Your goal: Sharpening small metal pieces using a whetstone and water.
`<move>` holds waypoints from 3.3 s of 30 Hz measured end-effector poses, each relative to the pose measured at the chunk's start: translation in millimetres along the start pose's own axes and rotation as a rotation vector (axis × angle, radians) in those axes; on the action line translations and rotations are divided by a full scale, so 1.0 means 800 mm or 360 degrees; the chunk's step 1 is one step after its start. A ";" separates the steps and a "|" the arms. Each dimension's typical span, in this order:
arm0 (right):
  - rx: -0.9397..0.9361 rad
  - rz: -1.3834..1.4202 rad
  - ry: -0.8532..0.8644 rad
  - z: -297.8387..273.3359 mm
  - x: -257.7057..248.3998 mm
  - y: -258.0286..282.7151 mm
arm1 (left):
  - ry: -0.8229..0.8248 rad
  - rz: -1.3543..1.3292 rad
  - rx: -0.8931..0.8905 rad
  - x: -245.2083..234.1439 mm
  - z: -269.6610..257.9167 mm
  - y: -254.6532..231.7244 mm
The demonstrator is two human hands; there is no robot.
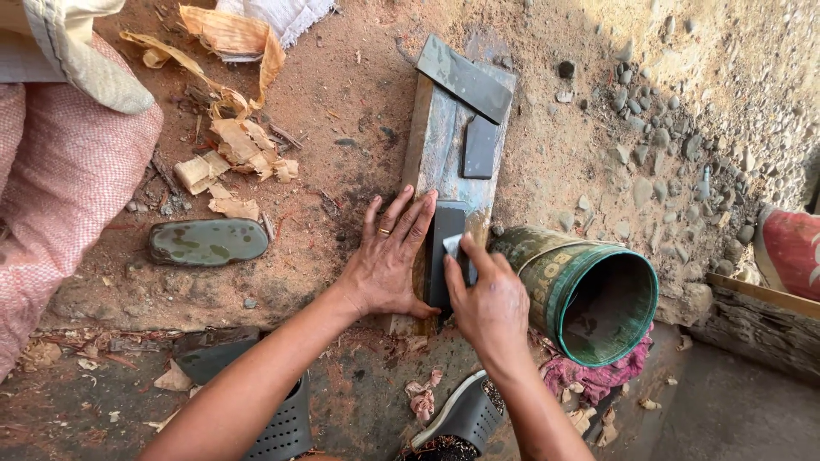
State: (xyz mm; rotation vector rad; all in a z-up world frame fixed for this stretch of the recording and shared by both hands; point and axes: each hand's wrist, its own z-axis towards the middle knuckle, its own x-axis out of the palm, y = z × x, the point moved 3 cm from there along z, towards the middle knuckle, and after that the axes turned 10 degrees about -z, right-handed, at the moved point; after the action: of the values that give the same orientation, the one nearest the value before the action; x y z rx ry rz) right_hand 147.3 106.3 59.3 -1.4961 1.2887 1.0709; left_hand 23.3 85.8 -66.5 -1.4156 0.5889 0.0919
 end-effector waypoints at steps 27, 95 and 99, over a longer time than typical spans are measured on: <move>0.0017 -0.0085 0.0199 -0.018 0.002 0.016 | -0.0007 -0.0033 -0.0049 0.001 -0.003 0.002; -0.0027 -0.0102 0.0255 -0.051 0.010 -0.002 | -0.0088 -0.0088 0.0006 0.007 -0.002 0.006; 0.0240 -0.0093 0.0505 0.007 0.010 -0.001 | 0.0008 -0.0121 -0.0057 0.010 -0.001 0.007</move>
State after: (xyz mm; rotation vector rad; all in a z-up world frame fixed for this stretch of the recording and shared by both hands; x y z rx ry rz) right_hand 148.7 109.9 50.0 -1.6208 1.4971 0.6996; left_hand 27.9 83.9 -75.1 -1.4714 0.5394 0.0386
